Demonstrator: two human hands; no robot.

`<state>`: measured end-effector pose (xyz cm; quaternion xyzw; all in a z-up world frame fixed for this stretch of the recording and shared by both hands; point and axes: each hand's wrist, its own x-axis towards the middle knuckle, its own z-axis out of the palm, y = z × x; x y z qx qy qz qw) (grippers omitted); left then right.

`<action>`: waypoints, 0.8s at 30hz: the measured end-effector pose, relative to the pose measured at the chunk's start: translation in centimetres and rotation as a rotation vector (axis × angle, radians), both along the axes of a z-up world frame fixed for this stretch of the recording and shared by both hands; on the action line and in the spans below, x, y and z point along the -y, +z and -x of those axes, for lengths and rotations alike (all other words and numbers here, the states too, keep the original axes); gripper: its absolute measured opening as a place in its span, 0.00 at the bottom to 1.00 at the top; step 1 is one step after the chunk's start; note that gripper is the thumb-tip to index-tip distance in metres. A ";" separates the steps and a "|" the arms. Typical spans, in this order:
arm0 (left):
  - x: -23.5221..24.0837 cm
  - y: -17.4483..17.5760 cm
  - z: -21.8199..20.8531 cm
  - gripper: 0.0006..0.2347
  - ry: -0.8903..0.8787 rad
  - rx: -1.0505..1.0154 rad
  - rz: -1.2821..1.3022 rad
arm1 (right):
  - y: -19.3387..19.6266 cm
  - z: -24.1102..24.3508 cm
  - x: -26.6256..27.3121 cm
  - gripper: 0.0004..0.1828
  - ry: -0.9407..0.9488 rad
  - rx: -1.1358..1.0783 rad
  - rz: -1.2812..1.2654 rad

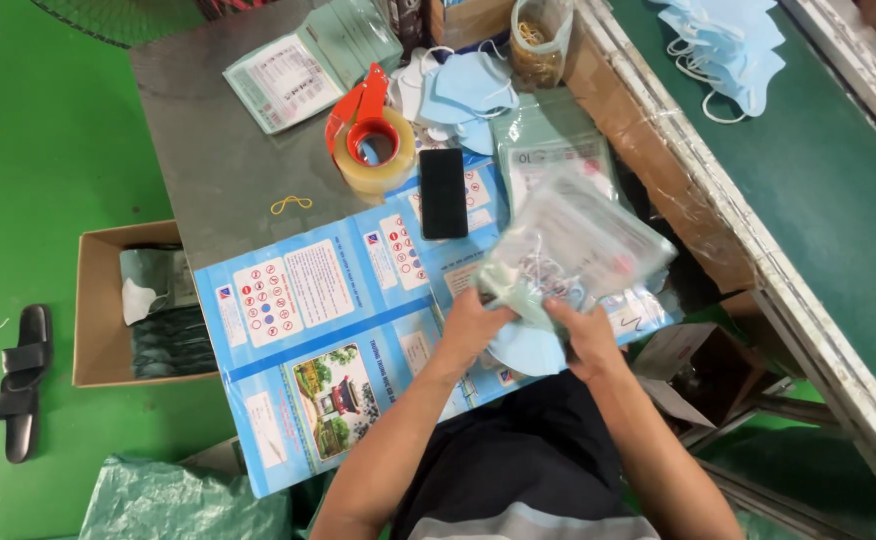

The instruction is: The person picks up face masks from a conveyor belt, gathers them into a stack, and slides the stack into a plastic pouch by hand.

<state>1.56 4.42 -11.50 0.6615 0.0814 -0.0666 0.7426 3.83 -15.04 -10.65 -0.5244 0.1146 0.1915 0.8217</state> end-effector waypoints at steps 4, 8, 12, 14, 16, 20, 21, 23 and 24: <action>1.1 -0.5 1.1 0.20 0.089 -0.156 0.472 | 2.1 -0.8 0.5 0.28 -0.234 -0.028 -0.047; 2.5 -5.4 2.3 0.16 -0.072 -0.307 0.371 | 2.3 -0.7 -0.1 0.26 -0.216 0.005 -0.046; 1.9 -4.2 1.4 0.13 0.024 -0.251 0.478 | -0.3 2.4 -1.7 0.24 -0.055 0.124 -0.113; 1.1 -1.4 1.0 0.15 0.061 -0.232 0.981 | -1.1 3.1 -1.9 0.24 -0.108 0.162 -0.038; 1.1 -2.0 1.5 0.20 0.029 -0.263 1.073 | -2.1 3.2 -1.7 0.24 -0.086 0.155 -0.004; 1.1 -2.9 1.9 0.15 -0.047 -0.159 0.718 | -5.8 5.3 -1.6 0.21 0.148 0.134 0.424; 0.6 -1.1 1.9 0.15 -0.050 -0.164 0.718 | -4.3 6.0 -1.8 0.21 0.146 0.130 0.424; -0.5 2.6 1.4 0.15 -0.045 0.101 0.167 | -1.4 6.7 -2.2 0.26 0.597 0.209 0.531; -0.9 3.1 1.3 0.15 -0.041 0.102 0.169 | 1.2 7.0 -2.0 0.26 0.601 0.211 0.534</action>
